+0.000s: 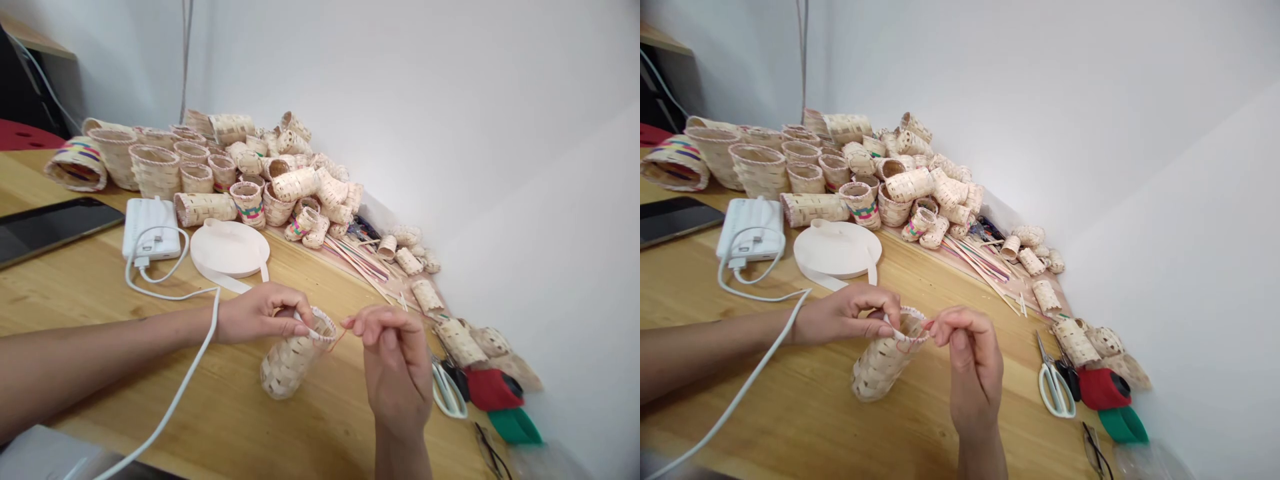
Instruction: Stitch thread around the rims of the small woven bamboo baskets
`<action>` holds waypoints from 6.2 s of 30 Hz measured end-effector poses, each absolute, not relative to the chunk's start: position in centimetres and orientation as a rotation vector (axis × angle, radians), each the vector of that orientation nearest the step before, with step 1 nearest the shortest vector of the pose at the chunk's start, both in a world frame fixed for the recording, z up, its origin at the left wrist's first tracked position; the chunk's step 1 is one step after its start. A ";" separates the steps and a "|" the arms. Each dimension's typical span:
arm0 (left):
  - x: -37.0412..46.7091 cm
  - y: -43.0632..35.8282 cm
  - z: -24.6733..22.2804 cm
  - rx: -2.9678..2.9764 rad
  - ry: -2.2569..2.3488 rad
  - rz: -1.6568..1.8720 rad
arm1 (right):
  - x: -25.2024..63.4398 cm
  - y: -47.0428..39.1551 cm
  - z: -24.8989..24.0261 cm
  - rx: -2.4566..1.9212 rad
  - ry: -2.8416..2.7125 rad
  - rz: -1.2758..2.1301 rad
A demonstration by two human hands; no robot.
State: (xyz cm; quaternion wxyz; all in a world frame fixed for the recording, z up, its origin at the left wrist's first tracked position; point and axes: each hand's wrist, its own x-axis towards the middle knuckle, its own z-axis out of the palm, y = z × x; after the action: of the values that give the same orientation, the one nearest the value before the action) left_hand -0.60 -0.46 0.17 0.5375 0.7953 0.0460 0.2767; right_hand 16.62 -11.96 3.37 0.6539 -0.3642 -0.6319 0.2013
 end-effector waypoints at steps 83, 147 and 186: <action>0.1 -0.7 -0.3 1.853 0.505 0.773 | 17.4 -10.6 2.2 -1.208 -1.913 -0.292; -0.3 -0.7 -0.8 2.349 0.478 1.167 | 15.2 -10.2 -0.1 -0.874 -1.402 0.545; -0.1 -0.2 -0.6 2.118 0.438 1.063 | 16.0 -11.0 1.1 -0.856 -1.046 0.988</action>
State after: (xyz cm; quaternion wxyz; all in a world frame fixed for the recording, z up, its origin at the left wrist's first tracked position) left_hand -0.14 -0.15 -0.62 0.3577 0.8206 0.1699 0.4120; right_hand 15.97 -11.00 1.07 0.6695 -0.3799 -0.4641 0.4382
